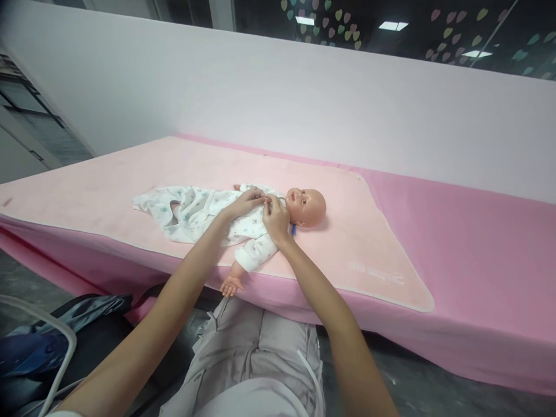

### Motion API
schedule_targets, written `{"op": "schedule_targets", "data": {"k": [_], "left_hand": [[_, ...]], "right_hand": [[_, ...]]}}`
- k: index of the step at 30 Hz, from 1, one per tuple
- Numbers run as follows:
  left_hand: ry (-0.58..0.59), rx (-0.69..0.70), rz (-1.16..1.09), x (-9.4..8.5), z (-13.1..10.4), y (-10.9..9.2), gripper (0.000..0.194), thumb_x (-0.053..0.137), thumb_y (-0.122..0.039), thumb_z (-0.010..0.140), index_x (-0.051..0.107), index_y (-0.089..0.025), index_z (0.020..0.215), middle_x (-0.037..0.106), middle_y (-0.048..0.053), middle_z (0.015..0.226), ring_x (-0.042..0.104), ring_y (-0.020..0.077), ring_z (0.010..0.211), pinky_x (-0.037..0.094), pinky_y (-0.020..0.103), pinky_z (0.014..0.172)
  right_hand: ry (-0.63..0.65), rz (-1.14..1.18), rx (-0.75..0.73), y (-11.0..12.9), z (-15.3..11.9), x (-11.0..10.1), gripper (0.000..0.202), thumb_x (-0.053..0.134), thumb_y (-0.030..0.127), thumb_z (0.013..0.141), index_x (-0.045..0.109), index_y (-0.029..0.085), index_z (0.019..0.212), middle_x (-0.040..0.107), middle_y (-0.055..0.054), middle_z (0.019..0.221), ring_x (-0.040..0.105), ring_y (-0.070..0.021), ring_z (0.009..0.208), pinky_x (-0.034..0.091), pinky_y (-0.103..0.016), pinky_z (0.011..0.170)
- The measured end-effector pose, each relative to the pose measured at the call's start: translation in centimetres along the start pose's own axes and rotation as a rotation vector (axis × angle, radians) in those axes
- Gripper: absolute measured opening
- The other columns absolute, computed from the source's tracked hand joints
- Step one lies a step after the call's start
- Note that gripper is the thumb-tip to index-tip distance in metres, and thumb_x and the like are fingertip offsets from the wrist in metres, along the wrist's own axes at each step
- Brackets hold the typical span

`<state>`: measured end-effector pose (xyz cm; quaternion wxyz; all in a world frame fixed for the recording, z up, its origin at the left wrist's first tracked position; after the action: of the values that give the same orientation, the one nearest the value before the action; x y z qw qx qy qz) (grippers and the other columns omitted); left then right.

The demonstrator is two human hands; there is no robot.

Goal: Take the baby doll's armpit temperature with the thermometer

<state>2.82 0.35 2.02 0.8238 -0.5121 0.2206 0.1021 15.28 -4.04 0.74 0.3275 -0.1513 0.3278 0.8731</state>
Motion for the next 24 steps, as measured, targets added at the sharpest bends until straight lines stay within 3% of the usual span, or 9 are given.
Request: {"op": "schedule_targets", "data": {"k": [3, 7, 24], "left_hand": [[0.070, 0.043, -0.009, 0.03, -0.05, -0.12, 0.022, 0.052, -0.037, 0.078, 0.060, -0.016, 0.080, 0.056, 0.004, 0.087, 0.051, 0.0167, 0.085, 0.040, 0.028, 0.079], [0.079, 0.049, -0.056, -0.12, 0.07, 0.24, 0.023, 0.053, -0.037, 0.077, 0.060, -0.016, 0.084, 0.056, 0.004, 0.092, 0.051, 0.0169, 0.090, 0.040, 0.029, 0.083], [0.122, 0.053, -0.122, -0.06, -0.04, 0.19, 0.024, 0.053, -0.038, 0.077, 0.060, -0.016, 0.085, 0.057, 0.005, 0.094, 0.051, 0.0174, 0.092, 0.040, 0.030, 0.086]], "right_hand": [[-0.009, 0.009, -0.030, 0.22, 0.01, -0.05, 0.021, 0.038, 0.019, 0.089, 0.053, 0.018, 0.104, 0.065, -0.006, 0.098, 0.059, -0.0164, 0.088, 0.045, -0.027, 0.077], [-0.004, -0.017, -0.052, 0.46, -0.01, -0.08, 0.022, 0.038, 0.019, 0.089, 0.053, 0.018, 0.104, 0.064, -0.007, 0.100, 0.058, -0.0176, 0.095, 0.044, -0.029, 0.082], [0.009, -0.073, -0.001, 0.70, 0.08, -0.32, 0.020, 0.041, 0.022, 0.088, 0.056, 0.017, 0.100, 0.062, -0.007, 0.097, 0.056, -0.0186, 0.092, 0.043, -0.028, 0.081]]}}
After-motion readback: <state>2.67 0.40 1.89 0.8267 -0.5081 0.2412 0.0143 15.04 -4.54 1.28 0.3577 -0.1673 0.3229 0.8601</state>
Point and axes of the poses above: each hand's wrist, its own z-axis towards the middle knuckle, its own x-axis out of the palm, y = z × x, the point moved 4 cm from there along z, towards the middle knuckle
